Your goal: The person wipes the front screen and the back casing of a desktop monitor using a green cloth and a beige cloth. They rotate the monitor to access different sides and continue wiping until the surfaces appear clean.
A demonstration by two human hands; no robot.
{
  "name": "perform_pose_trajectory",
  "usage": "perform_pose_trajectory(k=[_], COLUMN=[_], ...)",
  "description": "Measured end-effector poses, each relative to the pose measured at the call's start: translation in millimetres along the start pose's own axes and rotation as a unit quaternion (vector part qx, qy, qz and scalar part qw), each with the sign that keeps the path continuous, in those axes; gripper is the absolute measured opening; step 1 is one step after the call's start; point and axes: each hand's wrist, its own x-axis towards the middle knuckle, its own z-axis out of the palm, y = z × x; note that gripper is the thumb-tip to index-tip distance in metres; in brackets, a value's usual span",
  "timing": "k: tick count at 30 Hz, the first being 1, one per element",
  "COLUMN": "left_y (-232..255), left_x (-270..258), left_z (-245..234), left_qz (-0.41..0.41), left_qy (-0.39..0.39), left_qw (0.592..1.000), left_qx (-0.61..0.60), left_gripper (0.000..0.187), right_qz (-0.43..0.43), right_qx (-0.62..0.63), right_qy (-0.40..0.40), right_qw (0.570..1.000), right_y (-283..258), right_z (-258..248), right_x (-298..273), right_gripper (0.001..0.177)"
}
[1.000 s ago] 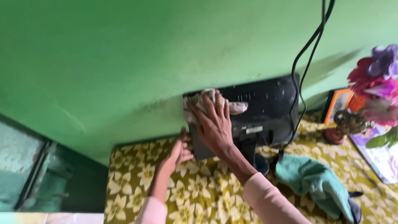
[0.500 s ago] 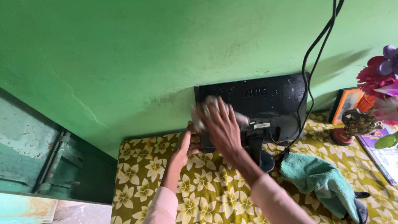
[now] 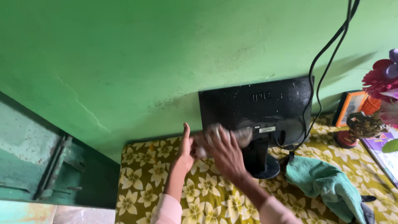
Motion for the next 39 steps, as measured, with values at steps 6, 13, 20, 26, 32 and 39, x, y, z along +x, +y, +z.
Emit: perform_pose_trajectory(k=[6,13,20,26,32,39], left_y=[1,4,9,47,95,91], left_x=[4,8,-13,-36,-34,-12], left_z=[-1,0,18,58,99,110], left_qz=[-0.016,-0.045,0.297,0.489,0.389,0.455], left_qy=[-0.032,0.015,0.124,0.163,0.068,0.112], left_qw=[0.999,0.998,0.894,0.467,0.334,0.293], left_qx=[-0.011,-0.039,0.311,0.718,0.856,0.833], left_gripper=[0.116,0.120,0.097,0.121,0.139,0.124], right_qz=[-0.015,-0.017,0.103,0.246,0.138,0.370], right_qx=[0.049,0.038,-0.048,-0.015,-0.039,0.040], right_qy=[0.103,0.000,0.037,0.224,0.062,0.209], right_qw=[0.993,0.999,0.993,0.943,0.988,0.904], right_y=[42,-9,57,84,63,109], right_z=[2,-10,-31,-72,-11,-35], right_x=[103,10,9,10,-48,-36], right_gripper=[0.076,0.078,0.071,0.047,0.048,0.059])
